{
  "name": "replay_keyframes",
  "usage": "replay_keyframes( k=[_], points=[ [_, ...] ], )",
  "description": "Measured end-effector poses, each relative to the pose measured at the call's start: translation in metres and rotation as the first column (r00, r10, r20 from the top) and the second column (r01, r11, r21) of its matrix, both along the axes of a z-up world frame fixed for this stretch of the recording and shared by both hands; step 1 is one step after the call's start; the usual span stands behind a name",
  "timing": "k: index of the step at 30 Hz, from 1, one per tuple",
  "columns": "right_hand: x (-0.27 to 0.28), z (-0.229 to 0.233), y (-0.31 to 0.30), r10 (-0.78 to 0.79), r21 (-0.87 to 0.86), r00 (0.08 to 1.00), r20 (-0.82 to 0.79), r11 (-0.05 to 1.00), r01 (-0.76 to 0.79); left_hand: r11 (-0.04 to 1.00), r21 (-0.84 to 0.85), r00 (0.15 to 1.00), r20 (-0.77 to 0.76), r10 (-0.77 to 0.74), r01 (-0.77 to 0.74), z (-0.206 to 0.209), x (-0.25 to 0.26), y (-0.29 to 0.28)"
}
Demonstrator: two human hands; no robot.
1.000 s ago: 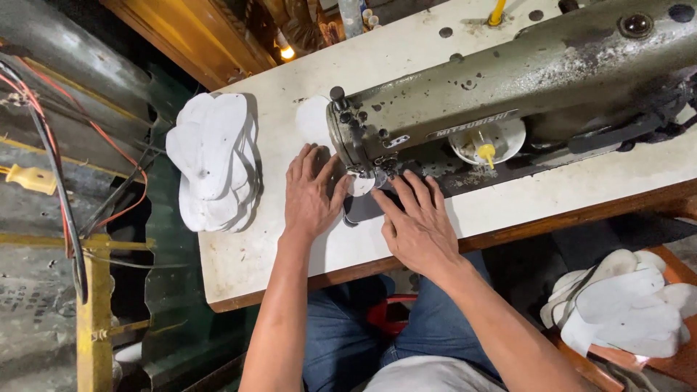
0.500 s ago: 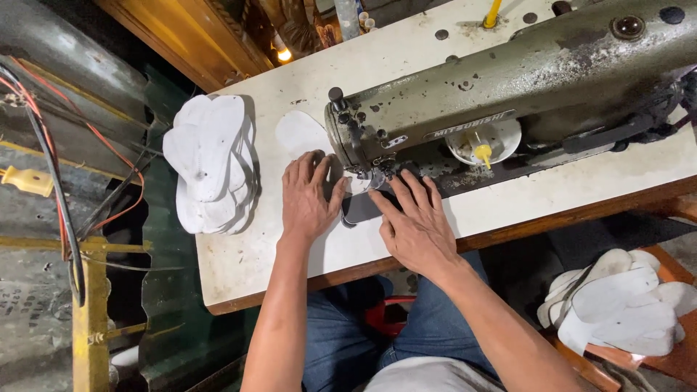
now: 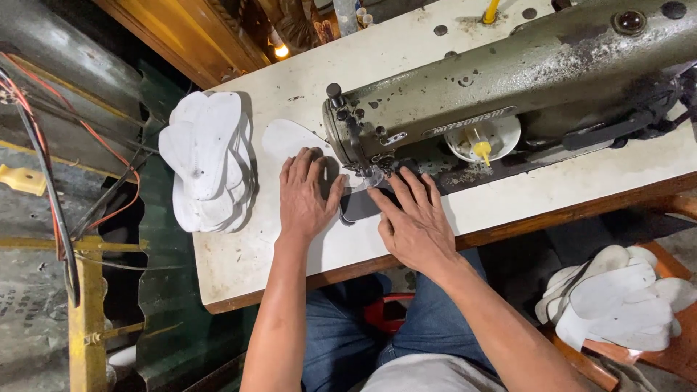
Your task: The person uses a sewing machine to stitch white shoe insoles. They guide the insoles under the needle, sew along the edges, and then remove them to place on a growing stack. The person repeats this process for multiple insoles.
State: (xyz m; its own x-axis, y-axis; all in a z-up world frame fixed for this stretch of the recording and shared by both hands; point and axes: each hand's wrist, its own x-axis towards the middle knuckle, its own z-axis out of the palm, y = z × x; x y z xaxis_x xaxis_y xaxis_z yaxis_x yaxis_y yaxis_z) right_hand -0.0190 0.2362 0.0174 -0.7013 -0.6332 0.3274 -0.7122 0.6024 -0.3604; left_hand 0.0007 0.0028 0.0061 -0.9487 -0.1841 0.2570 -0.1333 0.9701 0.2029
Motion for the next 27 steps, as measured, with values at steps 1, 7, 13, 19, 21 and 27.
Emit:
replay_keyframes(
  k=[1,7,13,19,21,27],
  points=[
    [0.000,0.000,0.000,-0.003,-0.002,1.000,-0.005,1.000,0.003,1.000,0.001,1.000,-0.005,0.007,-0.007,0.000,0.000,0.000],
    [0.000,0.000,-0.001,-0.015,0.000,1.000,-0.009,1.000,0.015,0.999,-0.036,1.000,-0.007,0.013,-0.013,-0.003,0.001,-0.003],
    [0.000,-0.003,-0.001,-0.018,-0.015,0.999,-0.031,1.000,0.017,1.000,-0.009,1.000,-0.020,0.005,-0.005,0.000,-0.001,0.000],
    [0.000,-0.001,-0.001,-0.014,-0.037,0.999,-0.046,0.999,0.013,1.000,0.005,1.000,0.015,0.022,-0.022,0.000,-0.002,0.001],
    [0.000,0.000,-0.001,-0.013,-0.048,0.999,-0.047,0.999,0.010,0.999,0.007,0.999,0.042,0.032,-0.033,0.001,-0.002,0.002],
    [0.000,-0.001,-0.001,-0.014,-0.055,0.999,-0.052,0.998,0.012,1.000,-0.008,0.997,0.079,0.027,-0.026,0.007,-0.001,0.005]
  ],
)
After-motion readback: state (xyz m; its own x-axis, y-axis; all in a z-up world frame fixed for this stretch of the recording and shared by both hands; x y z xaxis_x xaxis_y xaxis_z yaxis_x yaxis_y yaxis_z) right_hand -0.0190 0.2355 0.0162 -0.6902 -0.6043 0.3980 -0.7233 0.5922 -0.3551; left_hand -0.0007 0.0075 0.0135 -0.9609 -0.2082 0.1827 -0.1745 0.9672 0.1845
